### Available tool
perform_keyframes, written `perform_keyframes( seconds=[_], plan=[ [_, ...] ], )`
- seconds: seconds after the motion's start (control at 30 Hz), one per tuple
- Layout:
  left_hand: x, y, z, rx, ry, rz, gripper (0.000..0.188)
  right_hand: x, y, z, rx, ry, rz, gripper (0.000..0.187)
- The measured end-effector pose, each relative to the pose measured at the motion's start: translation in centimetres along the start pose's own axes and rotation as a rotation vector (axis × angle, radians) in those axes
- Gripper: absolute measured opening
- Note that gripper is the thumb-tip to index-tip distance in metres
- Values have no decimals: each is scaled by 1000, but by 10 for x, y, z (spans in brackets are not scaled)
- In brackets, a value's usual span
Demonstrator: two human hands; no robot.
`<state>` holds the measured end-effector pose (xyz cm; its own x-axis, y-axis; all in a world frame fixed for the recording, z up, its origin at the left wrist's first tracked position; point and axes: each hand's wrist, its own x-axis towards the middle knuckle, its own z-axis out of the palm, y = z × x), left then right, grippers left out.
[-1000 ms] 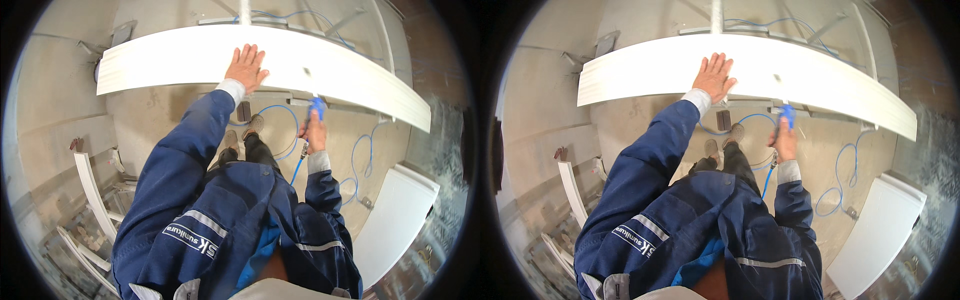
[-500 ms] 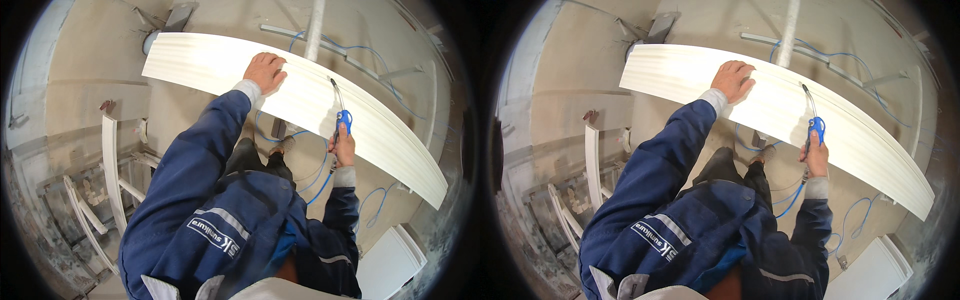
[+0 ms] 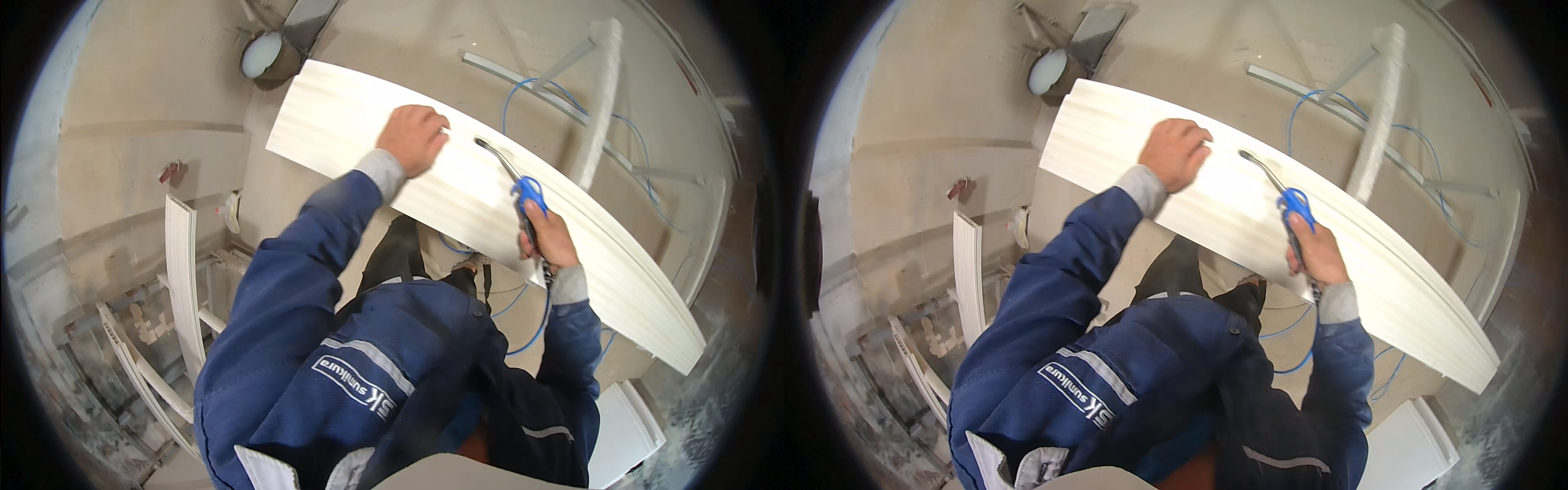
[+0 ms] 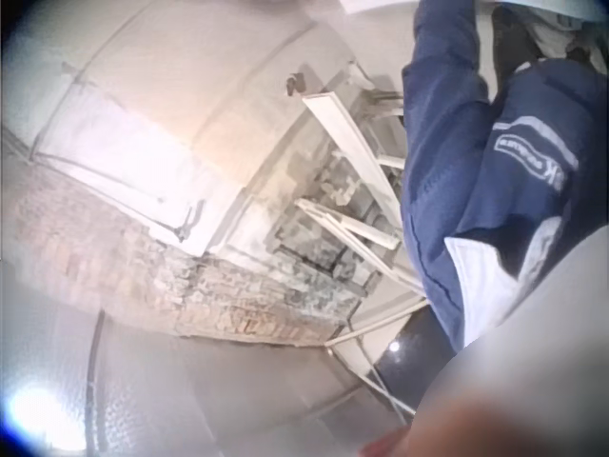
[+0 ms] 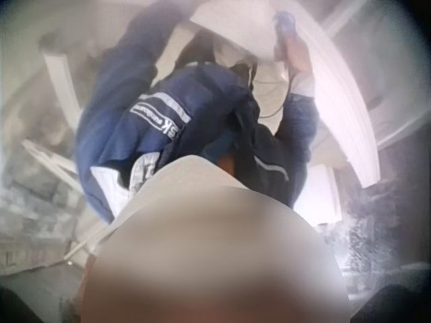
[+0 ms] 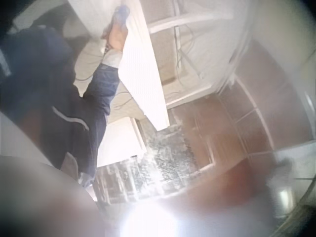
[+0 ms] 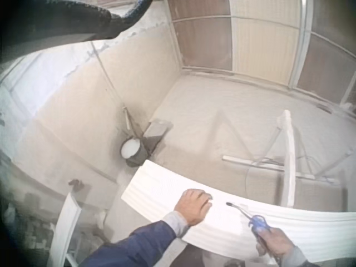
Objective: The person wipes a long white wooden panel with a cloth, then uses a spray gun to apply paint to both sides of the panel. The person flips the panel over to access the other side and continues spraying.
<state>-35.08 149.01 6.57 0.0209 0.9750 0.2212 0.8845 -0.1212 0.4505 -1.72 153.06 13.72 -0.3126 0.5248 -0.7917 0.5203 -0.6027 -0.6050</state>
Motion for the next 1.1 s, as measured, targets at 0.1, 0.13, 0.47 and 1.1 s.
perform_keyframes(
  seconds=[0.1, 0.13, 0.47, 1.1],
  plan=[
    [-29, -99, -48, 341, 76, -86, 48, 52, -58, 85, -46, -96, -57, 53],
    [-37, -130, -64, 395, 47, -146, 52, 69, -78, 113, -98, -135, -99, 54],
    [-117, -182, -93, 373, 26, -417, 66, 73, -52, 207, -360, -299, -346, 51],
    [47, -48, -3, -49, -237, 84, 53, -3, -42, -56, -134, 195, 139, 52]
  ],
)
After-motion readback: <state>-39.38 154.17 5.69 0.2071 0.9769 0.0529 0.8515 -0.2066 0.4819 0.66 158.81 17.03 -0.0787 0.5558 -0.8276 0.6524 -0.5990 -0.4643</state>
